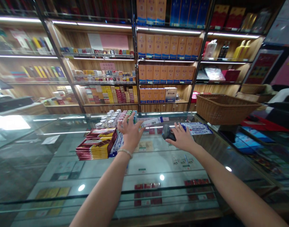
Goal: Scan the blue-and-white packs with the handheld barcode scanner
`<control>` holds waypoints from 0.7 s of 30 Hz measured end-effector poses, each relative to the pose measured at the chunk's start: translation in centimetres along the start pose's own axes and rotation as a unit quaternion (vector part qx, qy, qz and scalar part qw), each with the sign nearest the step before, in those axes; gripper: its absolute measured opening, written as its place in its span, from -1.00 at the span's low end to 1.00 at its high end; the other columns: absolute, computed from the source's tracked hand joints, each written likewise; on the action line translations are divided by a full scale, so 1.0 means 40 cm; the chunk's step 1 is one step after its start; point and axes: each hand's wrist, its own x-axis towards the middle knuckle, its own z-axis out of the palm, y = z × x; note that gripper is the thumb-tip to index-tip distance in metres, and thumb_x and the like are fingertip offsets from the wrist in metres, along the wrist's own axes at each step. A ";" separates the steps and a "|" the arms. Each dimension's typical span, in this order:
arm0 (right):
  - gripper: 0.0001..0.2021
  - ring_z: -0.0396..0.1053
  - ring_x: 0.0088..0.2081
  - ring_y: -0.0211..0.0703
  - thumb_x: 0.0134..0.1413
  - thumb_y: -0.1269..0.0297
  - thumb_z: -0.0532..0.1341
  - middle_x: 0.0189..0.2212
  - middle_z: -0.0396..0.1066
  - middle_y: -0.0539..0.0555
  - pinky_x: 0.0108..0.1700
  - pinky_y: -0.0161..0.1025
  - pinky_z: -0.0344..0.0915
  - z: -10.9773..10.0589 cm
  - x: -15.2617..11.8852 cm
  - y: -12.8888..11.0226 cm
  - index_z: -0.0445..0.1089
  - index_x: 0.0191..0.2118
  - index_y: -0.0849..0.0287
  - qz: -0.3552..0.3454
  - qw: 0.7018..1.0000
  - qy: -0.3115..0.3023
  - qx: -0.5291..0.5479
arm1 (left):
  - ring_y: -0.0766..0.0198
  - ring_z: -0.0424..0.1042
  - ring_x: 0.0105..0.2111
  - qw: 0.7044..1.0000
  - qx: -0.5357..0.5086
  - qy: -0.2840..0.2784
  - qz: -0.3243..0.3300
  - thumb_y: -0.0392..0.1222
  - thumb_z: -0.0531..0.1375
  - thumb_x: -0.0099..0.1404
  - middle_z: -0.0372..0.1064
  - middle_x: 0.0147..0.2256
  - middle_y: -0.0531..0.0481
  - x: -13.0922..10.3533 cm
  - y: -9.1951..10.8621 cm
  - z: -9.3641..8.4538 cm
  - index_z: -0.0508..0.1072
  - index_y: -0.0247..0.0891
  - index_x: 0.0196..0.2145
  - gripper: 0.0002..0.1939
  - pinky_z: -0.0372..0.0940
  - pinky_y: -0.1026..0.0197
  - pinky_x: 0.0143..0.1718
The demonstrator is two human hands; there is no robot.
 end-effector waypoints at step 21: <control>-0.72 -0.07 0.46 0.19 0.28 0.11 0.25 0.43 0.12 0.20 0.39 0.22 -0.13 -0.078 0.059 -0.064 0.49 0.03 0.04 -0.088 0.962 0.260 0.005 | -0.21 0.07 0.39 0.997 -0.023 0.014 0.075 -0.16 0.37 0.24 0.16 0.41 -0.02 -0.004 0.021 0.003 0.60 0.08 -0.06 -0.70 -0.26 -0.48 0.36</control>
